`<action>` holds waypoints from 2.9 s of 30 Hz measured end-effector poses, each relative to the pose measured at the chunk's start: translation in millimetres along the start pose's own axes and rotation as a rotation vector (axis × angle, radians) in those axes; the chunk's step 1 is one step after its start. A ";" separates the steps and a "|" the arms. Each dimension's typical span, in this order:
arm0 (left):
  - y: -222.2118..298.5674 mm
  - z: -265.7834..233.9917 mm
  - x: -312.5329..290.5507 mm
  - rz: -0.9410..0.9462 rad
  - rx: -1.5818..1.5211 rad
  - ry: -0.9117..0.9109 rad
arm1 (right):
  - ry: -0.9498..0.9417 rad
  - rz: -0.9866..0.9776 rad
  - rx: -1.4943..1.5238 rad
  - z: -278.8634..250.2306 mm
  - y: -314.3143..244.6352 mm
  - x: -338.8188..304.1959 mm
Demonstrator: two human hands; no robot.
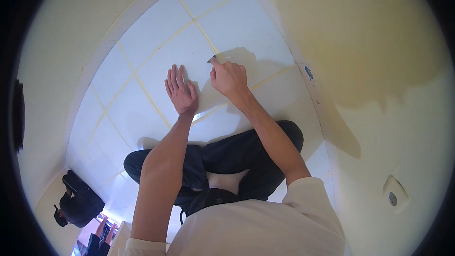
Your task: The person scrapes the grout lines between floor tiles using a small hand scraper.
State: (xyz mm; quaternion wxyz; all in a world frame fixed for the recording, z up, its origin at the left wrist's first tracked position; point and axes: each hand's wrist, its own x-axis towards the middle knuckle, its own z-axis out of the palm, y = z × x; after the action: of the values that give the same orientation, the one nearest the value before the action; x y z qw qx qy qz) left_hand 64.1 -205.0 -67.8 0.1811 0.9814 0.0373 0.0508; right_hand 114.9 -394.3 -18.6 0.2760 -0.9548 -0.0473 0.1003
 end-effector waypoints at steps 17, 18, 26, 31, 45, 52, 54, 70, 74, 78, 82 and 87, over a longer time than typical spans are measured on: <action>-0.9 -0.4 -0.6 0.001 -0.004 -0.002 | 0.035 -0.008 -0.020 2.9 -1.1 0.2; -0.1 -0.2 0.2 0.001 -0.005 -0.001 | 0.033 -0.007 -0.007 1.6 2.0 0.3; -2.5 0.3 -1.9 -0.007 0.023 -0.015 | 0.061 -0.012 -0.044 -3.7 -5.5 0.1; -1.0 -0.5 -0.5 -0.003 0.004 -0.009 | 0.008 0.033 -0.028 -4.6 -7.2 -1.4; -1.8 -0.1 -0.9 -0.009 0.020 -0.012 | -0.016 0.046 -0.057 -17.2 5.3 1.7; -0.9 -1.6 -0.9 -0.025 0.003 -0.023 | -0.003 0.083 -0.107 -19.0 10.9 3.4; -2.1 -1.2 -0.5 -0.034 0.003 -0.023 | -0.011 0.081 -0.121 -18.2 11.1 4.1; -2.9 -1.6 -1.2 -0.036 -0.028 -0.026 | 0.031 0.075 -0.199 -14.6 7.6 4.0; -1.7 -1.0 -0.9 -0.030 -0.026 -0.017 | 0.035 0.065 -0.167 -17.4 8.1 1.1; -1.9 -2.6 -1.2 -0.040 -0.034 -0.019 | 0.073 0.075 -0.174 -17.0 6.4 2.0; -2.0 -2.0 0.1 -0.035 -0.026 -0.025 | 0.069 0.102 -0.143 -17.5 6.8 2.7; -1.6 -3.7 0.2 -0.041 -0.021 -0.031 | 0.059 0.097 -0.161 -16.3 6.2 4.1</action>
State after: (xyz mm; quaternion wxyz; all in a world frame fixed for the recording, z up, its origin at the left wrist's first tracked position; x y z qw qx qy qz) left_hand 63.8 -202.2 -64.9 0.1931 0.9791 0.0541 0.0325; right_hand 122.7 -407.3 -9.1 0.1945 -0.9775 -0.0005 0.0811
